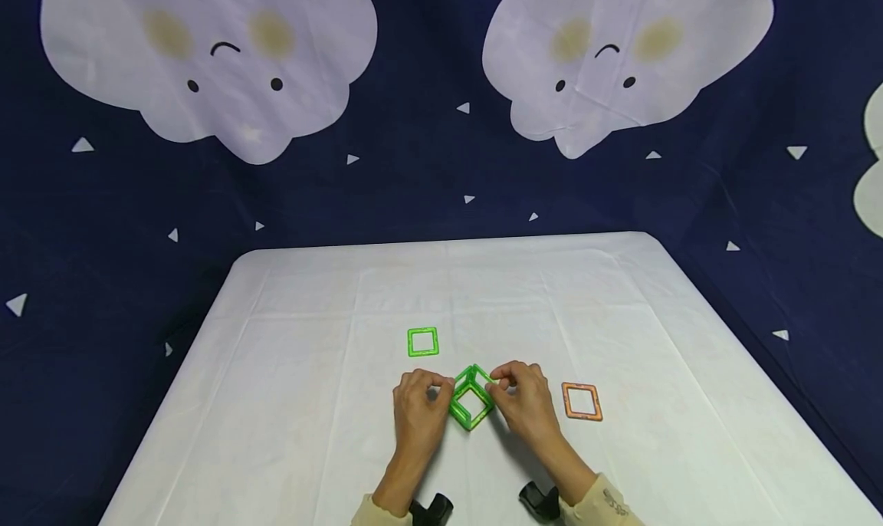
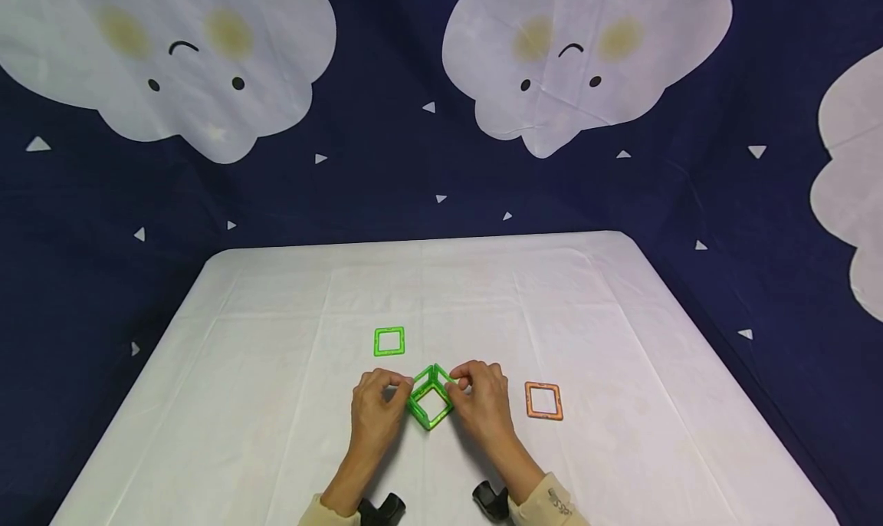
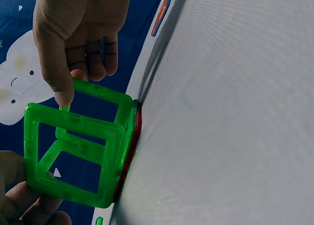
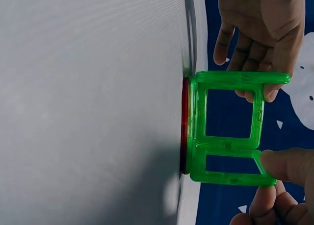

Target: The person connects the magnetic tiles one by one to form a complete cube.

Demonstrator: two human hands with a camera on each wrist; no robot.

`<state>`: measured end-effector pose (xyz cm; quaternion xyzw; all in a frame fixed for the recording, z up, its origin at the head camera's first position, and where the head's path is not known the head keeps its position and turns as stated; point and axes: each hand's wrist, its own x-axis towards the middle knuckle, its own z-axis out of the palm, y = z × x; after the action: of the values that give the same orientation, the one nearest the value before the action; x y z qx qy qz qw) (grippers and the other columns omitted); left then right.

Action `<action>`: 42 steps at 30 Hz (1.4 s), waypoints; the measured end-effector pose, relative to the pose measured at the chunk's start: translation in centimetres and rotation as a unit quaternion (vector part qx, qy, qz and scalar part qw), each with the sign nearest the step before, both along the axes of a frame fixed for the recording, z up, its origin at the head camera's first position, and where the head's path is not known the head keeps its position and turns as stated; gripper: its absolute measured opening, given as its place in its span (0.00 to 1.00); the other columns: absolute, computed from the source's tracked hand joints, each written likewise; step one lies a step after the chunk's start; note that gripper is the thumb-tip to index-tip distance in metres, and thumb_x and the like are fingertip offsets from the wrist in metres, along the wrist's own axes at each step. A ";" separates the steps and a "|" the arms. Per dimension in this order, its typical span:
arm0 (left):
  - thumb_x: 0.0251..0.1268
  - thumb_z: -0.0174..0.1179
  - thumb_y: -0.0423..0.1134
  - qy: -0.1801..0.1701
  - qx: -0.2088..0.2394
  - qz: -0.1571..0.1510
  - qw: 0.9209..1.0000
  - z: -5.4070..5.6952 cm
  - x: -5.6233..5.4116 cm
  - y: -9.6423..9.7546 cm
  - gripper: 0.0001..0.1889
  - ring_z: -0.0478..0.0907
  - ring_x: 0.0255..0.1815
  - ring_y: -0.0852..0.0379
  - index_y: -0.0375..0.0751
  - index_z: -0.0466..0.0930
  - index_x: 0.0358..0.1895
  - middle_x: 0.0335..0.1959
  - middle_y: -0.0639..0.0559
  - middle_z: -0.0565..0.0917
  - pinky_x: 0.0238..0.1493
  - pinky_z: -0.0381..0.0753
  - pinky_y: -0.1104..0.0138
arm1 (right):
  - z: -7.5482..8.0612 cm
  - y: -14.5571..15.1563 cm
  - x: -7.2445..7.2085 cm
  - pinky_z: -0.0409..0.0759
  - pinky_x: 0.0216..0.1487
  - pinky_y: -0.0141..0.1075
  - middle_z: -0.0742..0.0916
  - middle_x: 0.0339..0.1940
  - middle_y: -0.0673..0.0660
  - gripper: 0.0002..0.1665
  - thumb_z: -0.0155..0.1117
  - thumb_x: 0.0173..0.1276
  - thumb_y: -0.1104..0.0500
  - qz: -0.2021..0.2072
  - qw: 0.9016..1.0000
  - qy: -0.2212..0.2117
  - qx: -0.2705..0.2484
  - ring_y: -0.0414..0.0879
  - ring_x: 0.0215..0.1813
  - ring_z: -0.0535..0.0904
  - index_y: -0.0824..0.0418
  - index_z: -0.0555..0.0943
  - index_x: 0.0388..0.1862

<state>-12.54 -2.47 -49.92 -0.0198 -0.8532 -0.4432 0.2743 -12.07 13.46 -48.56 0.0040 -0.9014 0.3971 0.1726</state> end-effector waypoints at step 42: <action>0.59 0.63 0.41 -0.148 0.062 -0.179 0.971 1.4 -2.2 -1.4 0.07 0.77 0.44 0.54 0.46 0.86 0.38 0.35 0.52 0.86 0.46 0.73 0.64 | 0.3 1.1 -1.9 0.61 0.36 0.33 0.74 0.21 0.41 0.11 0.74 0.50 0.62 0.122 0.988 0.047 0.085 0.36 0.29 0.62 0.49 0.80 0.29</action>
<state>-14.73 -3.84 -48.57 -0.0896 -0.8379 -0.5349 0.0618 -13.98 14.53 -48.23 0.1469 -0.9157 0.3361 0.1641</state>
